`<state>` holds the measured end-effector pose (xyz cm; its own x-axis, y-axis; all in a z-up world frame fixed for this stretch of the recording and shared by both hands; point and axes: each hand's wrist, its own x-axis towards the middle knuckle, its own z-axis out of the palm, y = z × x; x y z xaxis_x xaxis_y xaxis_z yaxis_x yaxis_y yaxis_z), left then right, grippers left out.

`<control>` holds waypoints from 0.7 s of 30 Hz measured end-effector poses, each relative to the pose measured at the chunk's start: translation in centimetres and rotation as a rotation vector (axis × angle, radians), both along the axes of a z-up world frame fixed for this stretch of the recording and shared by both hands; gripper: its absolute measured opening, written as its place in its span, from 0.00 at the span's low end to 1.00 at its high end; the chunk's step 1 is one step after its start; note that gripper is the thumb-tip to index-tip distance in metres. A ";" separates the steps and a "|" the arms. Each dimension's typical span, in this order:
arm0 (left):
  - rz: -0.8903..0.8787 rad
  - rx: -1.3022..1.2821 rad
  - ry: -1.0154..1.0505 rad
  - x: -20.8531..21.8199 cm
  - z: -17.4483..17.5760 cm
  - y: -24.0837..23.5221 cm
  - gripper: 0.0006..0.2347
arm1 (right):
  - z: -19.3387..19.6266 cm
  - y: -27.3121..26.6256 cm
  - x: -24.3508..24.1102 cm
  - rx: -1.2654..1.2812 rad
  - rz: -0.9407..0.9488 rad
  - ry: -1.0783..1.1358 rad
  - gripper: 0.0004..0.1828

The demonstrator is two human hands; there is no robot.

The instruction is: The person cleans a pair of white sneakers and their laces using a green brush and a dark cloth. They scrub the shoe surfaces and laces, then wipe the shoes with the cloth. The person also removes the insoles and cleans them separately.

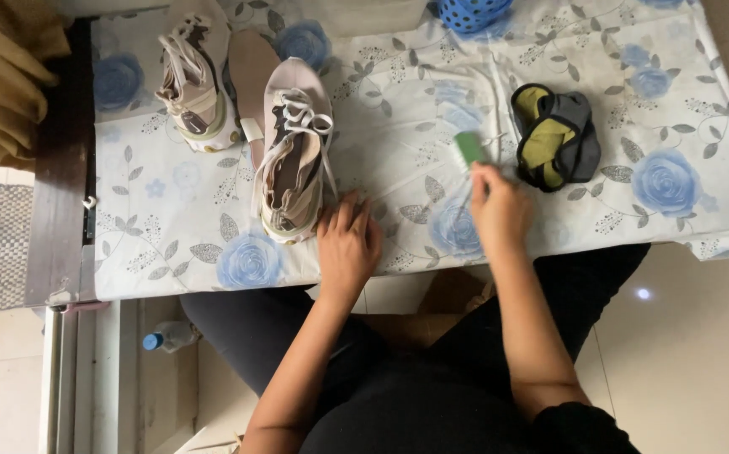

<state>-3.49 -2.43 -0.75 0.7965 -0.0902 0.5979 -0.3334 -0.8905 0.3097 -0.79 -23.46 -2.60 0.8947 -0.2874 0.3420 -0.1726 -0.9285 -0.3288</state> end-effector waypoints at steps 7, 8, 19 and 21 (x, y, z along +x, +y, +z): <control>0.029 0.010 -0.032 0.1 -0.1 -0.2 0.09 | 3.2 5.6 -1.7 0.271 0.211 -0.059 0.07; 0.027 0.017 -0.038 0.1 -0.4 -0.1 0.09 | 2.2 6.5 -2.3 0.226 0.239 0.034 0.07; 0.014 0.028 -0.034 -0.2 -0.3 0.0 0.11 | 0.6 2.8 -0.1 -0.019 0.077 -0.159 0.09; 0.021 0.041 -0.018 -0.1 -0.7 0.0 0.11 | 0.5 6.7 -2.5 0.115 0.287 0.054 0.07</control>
